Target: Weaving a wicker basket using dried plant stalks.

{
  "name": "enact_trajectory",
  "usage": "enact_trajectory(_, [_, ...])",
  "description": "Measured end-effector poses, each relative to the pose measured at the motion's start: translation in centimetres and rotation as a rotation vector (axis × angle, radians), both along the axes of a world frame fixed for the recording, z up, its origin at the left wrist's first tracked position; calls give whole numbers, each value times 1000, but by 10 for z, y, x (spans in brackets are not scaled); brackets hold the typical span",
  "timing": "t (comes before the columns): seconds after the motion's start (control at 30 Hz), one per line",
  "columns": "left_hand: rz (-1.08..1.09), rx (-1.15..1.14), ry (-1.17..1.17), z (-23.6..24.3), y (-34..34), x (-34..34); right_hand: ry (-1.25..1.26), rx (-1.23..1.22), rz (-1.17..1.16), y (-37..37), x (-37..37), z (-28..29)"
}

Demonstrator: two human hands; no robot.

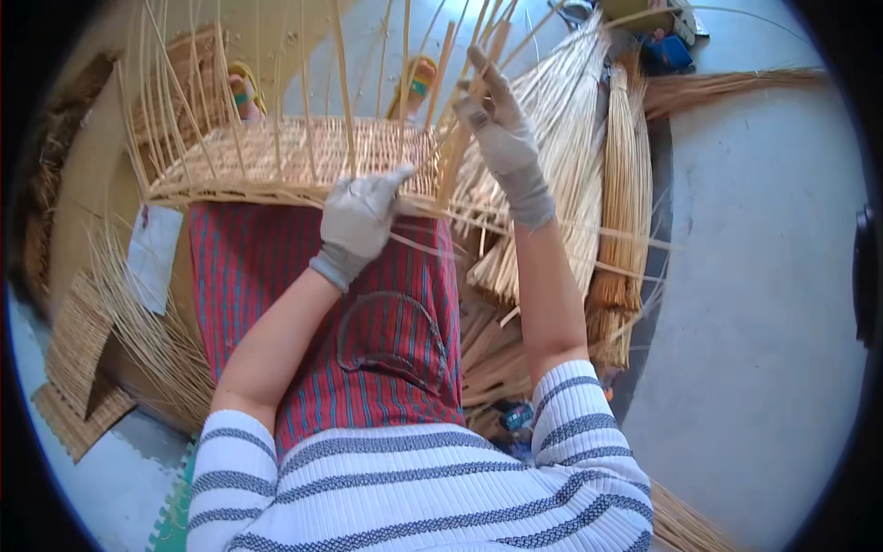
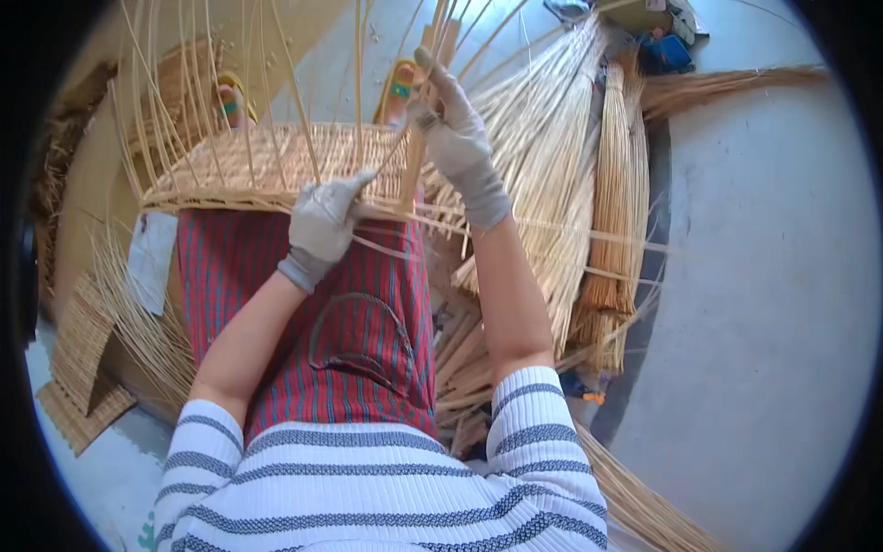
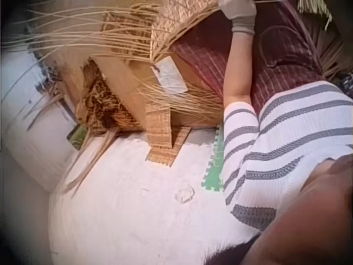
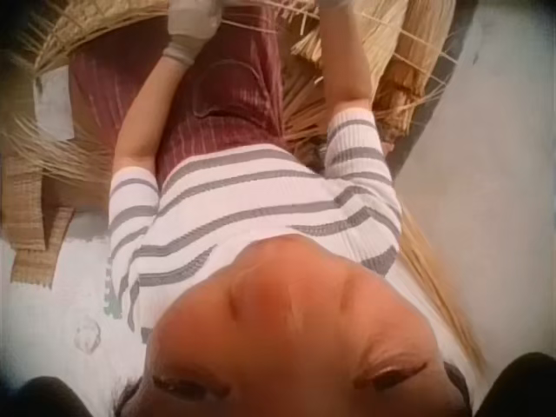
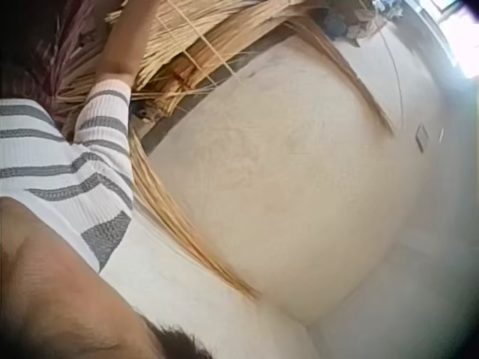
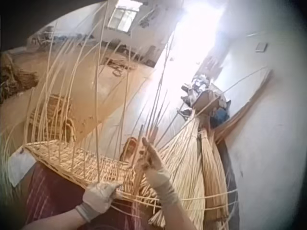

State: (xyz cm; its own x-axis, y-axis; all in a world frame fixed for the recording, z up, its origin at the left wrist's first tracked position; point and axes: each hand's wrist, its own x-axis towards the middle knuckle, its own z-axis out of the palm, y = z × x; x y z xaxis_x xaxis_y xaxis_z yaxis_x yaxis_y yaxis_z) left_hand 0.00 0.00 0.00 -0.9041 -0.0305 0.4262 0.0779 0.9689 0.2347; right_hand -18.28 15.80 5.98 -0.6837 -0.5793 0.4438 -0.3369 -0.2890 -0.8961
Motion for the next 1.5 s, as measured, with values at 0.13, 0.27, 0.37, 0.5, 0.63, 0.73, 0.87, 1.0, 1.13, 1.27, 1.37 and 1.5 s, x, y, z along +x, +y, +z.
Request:
enact_trajectory(0.13, [148, -83, 17, -16, 105, 5, 369, 350, -347, 46, 13, 12])
enact_trajectory(0.27, [197, -262, -55, 1, 136, 2, 119, 141, -371, 81, 45, 21])
enact_trajectory(0.37, [258, -250, 80, 0, 145, 5, 384, 1025, -96, 128, 65, -12])
enact_trajectory(0.5, [123, -244, 24, -1, 160, -21, 854, 936, -242, 166, 73, -39])
enact_trajectory(0.63, [-73, -170, 32, -1, 143, -18, 908, 869, -125, 168, 63, -48])
enact_trajectory(0.73, [-57, -181, -11, 2, 144, -17, 834, 871, -177, 161, 66, -50])
enact_trajectory(0.87, [1, 275, -222, 27, 154, -6, 743, 827, -172, 175, 87, -46])
enact_trajectory(1.0, [-287, 1112, -516, 20, 135, -32, 693, 861, -131, 185, 85, -35])
enact_trajectory(1.13, [-278, 940, -439, 16, 134, -29, 564, 1025, 120, 183, 42, -20])
enact_trajectory(1.27, [-264, 985, -348, 10, 139, -27, 495, 1052, 131, 187, 31, -34])
enact_trajectory(1.37, [-182, 724, -346, 16, 138, -23, 432, 1227, 139, 199, 24, -5])
enact_trajectory(1.5, [-155, 732, -290, 15, 147, -21, 331, 1278, 17, 200, 19, -10])
